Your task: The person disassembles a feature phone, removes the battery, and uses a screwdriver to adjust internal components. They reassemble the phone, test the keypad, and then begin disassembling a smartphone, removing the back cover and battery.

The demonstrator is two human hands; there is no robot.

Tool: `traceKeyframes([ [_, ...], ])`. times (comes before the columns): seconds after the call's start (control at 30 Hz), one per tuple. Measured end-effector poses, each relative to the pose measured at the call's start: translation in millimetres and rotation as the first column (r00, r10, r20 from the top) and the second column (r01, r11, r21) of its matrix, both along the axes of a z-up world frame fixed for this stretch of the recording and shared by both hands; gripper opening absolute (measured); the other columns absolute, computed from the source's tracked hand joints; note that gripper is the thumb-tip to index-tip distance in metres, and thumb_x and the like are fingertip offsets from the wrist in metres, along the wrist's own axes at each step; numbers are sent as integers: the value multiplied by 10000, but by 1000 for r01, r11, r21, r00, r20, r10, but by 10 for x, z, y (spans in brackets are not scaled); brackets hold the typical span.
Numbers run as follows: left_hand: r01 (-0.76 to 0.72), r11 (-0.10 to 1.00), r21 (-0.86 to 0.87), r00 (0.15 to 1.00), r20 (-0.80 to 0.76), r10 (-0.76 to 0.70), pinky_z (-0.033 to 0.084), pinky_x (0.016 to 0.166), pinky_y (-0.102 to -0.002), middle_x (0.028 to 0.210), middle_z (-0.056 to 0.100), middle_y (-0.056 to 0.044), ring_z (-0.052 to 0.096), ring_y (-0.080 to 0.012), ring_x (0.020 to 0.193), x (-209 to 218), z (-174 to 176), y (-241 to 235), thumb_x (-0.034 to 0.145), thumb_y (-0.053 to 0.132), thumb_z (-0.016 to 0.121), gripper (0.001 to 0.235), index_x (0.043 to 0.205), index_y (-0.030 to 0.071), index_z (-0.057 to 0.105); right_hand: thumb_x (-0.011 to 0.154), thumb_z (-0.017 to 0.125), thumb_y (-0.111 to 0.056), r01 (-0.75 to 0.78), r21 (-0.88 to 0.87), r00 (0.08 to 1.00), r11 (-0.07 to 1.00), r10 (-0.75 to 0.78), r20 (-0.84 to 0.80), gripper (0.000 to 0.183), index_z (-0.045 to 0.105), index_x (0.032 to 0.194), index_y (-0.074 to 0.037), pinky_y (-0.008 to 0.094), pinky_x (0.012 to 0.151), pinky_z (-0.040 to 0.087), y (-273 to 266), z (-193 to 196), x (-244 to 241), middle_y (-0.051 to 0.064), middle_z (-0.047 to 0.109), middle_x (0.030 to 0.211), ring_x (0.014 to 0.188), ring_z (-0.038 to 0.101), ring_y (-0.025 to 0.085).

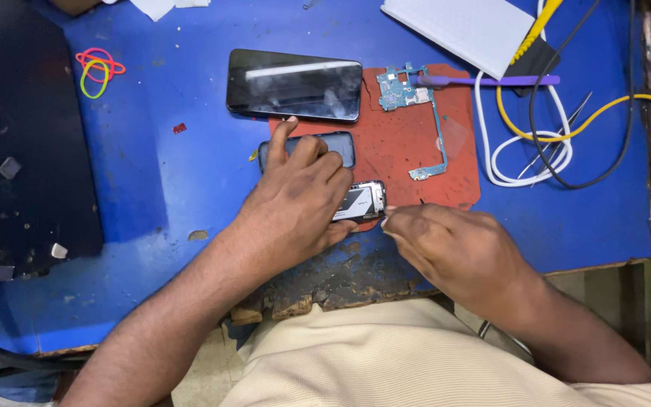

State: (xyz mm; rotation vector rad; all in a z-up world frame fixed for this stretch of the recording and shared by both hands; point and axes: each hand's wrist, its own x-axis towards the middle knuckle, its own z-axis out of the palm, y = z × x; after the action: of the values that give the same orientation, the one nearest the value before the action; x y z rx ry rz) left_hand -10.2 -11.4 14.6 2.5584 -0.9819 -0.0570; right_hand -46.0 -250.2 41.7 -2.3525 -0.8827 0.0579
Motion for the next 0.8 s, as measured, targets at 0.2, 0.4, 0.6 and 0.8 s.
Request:
traceKeyframes([
  [0.2, -5, 999, -40, 1000, 1, 5, 236, 1171, -662, 939, 603, -87, 545, -304, 1058, -10, -22, 18, 651, 399, 897, 512, 953, 38, 695, 821, 720, -42, -43, 48, 999, 998, 43, -13, 296, 653, 1109, -43, 381, 687, 605, 45, 16, 2, 132, 740, 1006, 844, 742, 309],
  [0.4, -6, 999, -42, 1000, 25, 7, 238, 1166, -664, 951, 609, -86, 546, -298, 1079, -21, -16, 23, 655, 413, 891, 525, 976, 42, 701, 847, 865, -153, 160, -210, 986, 965, -164, -5, 255, 699, 1001, -36, 388, 586, 558, 110, 17, -12, 129, 712, 750, 654, 712, 286],
  [0.6, -6, 998, -65, 999, 45, 9, 239, 1141, -669, 975, 615, -90, 530, -306, 1075, -14, -46, 72, 679, 495, 860, 594, 1039, 46, 711, 973, 683, 103, 290, 426, 957, 857, -253, -141, 372, 420, 1216, 0, 349, 896, 659, -41, 19, 192, 163, 684, 1041, 1032, 742, 226],
  [0.8, -243, 896, -371, 943, 125, 308, 379, 1156, -532, 1010, 635, -82, 578, -288, 1054, 55, 0, 409, 1009, 134, 739, 162, 1144, 58, 694, 1039, 578, 193, 241, 616, 955, 750, -71, -288, 379, 371, 1255, -40, 355, 1041, 627, 35, -130, 434, 161, 632, 1162, 1144, 708, 235],
])
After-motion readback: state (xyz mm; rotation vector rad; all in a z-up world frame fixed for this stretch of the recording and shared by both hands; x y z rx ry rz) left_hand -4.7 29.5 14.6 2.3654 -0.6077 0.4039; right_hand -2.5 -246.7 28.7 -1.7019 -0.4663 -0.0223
